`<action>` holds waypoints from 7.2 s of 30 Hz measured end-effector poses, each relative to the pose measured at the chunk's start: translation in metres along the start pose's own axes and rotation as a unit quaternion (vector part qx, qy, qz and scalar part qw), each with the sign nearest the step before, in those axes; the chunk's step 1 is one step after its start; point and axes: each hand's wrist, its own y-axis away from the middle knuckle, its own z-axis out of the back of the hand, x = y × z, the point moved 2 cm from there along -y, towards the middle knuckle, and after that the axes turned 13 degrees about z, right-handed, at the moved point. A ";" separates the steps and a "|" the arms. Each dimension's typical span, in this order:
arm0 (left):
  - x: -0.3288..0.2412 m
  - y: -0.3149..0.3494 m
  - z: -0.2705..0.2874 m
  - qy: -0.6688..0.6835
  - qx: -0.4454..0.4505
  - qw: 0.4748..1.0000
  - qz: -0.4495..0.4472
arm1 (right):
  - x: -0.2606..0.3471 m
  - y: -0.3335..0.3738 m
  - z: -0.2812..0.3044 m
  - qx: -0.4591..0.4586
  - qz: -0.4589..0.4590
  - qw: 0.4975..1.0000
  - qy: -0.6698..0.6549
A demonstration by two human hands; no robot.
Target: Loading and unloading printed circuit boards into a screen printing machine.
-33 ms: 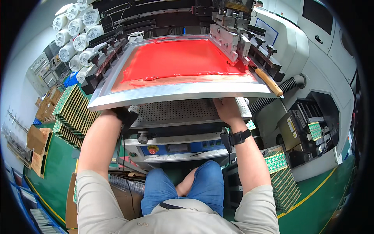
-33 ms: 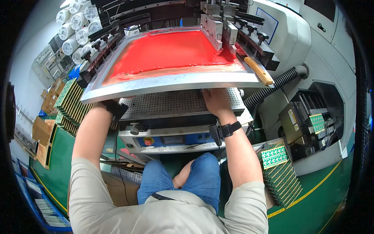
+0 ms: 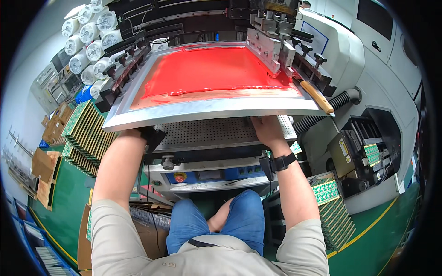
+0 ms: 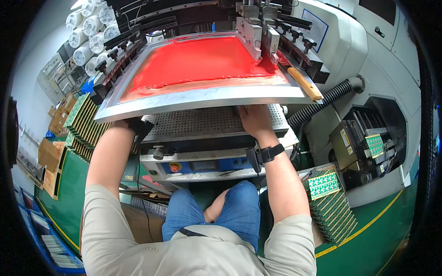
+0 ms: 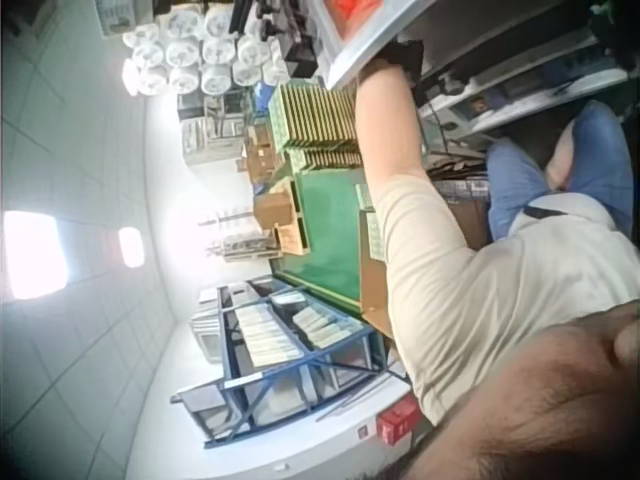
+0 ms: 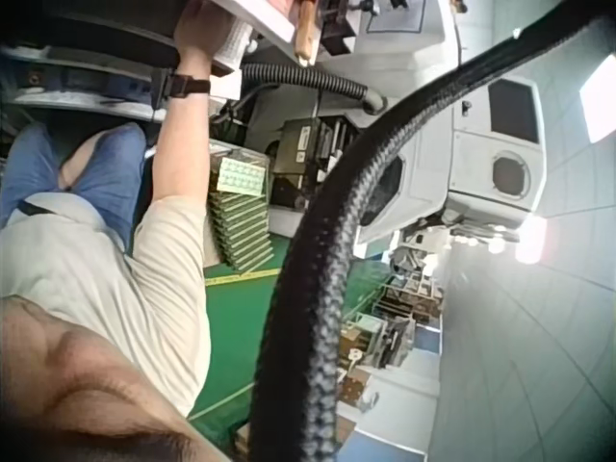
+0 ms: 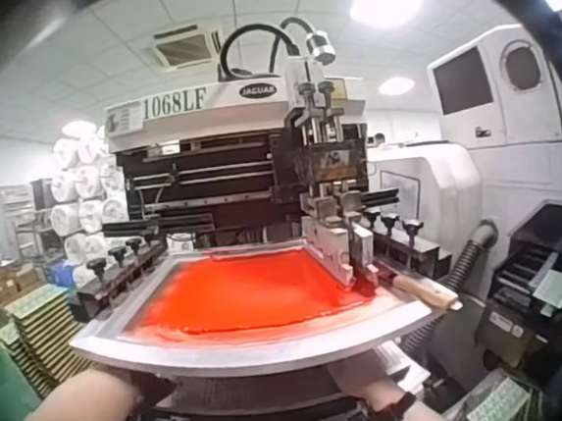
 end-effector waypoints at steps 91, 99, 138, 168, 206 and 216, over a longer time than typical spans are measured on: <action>0.208 0.285 -0.065 -0.056 -0.251 0.899 0.355 | -0.083 0.312 -0.064 -0.231 -0.445 0.846 -0.184; 0.202 0.280 -0.063 -0.097 -0.237 0.896 0.364 | -0.074 0.296 -0.064 -0.181 -0.450 0.863 -0.142; 0.102 0.239 0.028 -0.158 -0.226 0.902 0.332 | -0.028 0.208 0.002 -0.371 -0.470 0.576 -0.556; 0.126 0.253 0.024 -0.151 -0.213 0.909 0.324 | -0.141 0.250 0.323 -0.559 -0.384 0.679 -0.281; 0.086 0.251 0.022 -0.137 -0.226 0.897 0.355 | -0.146 0.272 0.329 -0.436 -0.233 0.725 -0.480; 0.064 0.249 0.026 -0.140 -0.298 0.877 0.351 | 0.002 0.244 0.156 -0.172 -0.373 0.729 -0.547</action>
